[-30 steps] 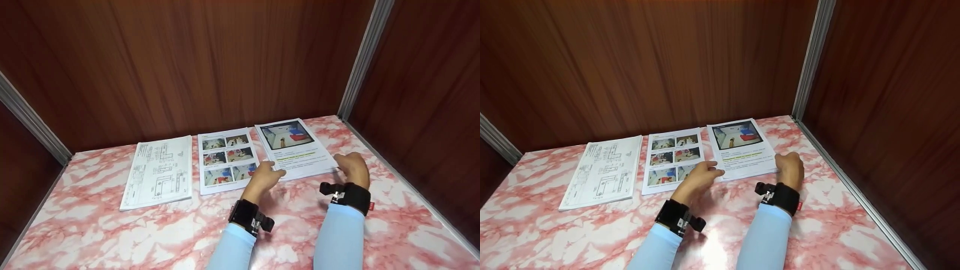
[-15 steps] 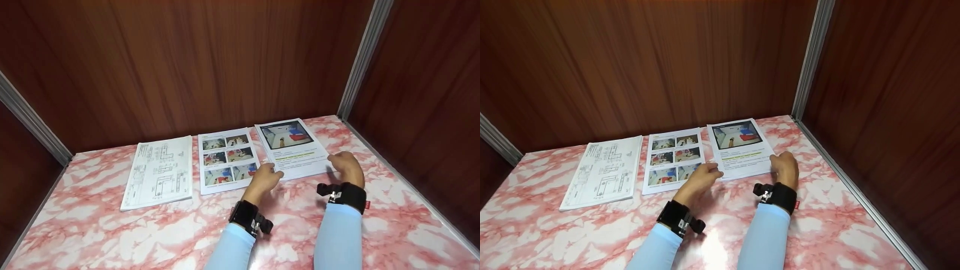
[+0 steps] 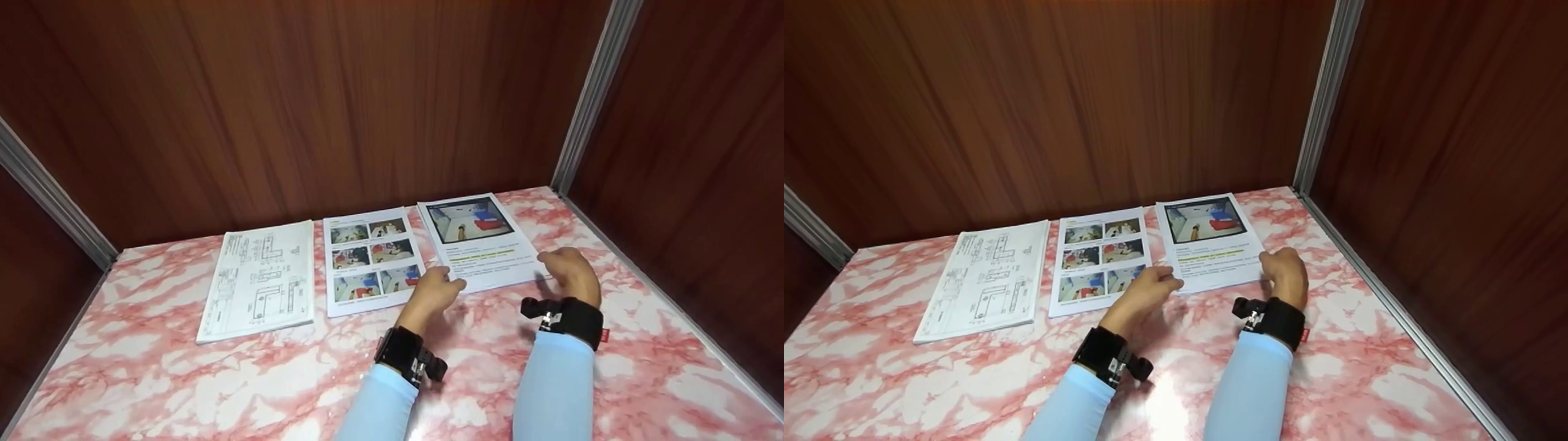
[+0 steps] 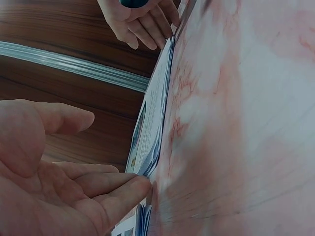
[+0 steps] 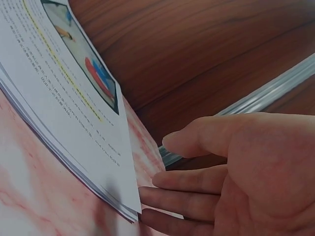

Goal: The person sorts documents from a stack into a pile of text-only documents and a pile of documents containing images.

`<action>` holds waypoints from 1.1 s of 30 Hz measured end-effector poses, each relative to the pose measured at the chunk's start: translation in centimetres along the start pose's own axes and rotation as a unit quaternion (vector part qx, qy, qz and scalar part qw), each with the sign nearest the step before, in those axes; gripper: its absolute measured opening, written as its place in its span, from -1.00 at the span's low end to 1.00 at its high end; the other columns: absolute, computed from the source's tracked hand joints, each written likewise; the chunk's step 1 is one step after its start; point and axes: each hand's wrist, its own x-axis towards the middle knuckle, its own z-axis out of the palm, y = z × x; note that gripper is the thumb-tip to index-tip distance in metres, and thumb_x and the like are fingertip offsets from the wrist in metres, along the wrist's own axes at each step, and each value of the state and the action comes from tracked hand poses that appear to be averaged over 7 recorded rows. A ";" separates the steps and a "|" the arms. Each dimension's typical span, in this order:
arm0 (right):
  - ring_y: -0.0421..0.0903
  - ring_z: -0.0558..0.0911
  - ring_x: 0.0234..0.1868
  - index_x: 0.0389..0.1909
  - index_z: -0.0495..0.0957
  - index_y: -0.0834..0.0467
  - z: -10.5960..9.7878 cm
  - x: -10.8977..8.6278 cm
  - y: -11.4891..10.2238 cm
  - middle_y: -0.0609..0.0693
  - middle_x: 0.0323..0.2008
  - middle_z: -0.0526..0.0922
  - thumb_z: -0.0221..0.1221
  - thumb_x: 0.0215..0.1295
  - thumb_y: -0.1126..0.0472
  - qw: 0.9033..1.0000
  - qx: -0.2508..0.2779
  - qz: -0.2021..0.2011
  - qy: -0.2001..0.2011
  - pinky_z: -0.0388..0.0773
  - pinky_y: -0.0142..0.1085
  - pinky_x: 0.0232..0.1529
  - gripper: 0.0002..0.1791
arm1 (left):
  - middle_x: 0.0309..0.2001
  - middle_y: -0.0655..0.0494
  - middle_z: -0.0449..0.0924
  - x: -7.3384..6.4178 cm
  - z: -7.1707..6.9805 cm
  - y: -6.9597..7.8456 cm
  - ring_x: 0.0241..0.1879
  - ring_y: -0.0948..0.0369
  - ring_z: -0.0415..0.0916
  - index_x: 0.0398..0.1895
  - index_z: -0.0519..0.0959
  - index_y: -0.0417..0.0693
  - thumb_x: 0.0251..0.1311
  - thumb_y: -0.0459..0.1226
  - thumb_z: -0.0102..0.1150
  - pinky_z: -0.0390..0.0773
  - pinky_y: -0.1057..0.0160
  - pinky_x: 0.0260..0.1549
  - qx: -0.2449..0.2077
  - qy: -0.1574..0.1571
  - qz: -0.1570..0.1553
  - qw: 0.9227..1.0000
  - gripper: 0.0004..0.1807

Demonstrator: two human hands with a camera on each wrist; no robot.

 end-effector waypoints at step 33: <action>-0.04 0.68 -0.02 0.25 0.64 0.34 10.4 -3.0 -11.6 0.33 0.14 0.74 0.11 0.55 0.21 0.942 -0.048 -0.328 0.047 0.56 -0.33 0.09 -0.59 | 0.40 -0.16 0.65 -4.9 -16.4 -0.1 0.45 -0.10 0.55 0.38 0.61 -0.15 0.49 -0.28 0.22 0.49 -0.07 0.54 -0.045 0.233 0.062 0.969 -0.56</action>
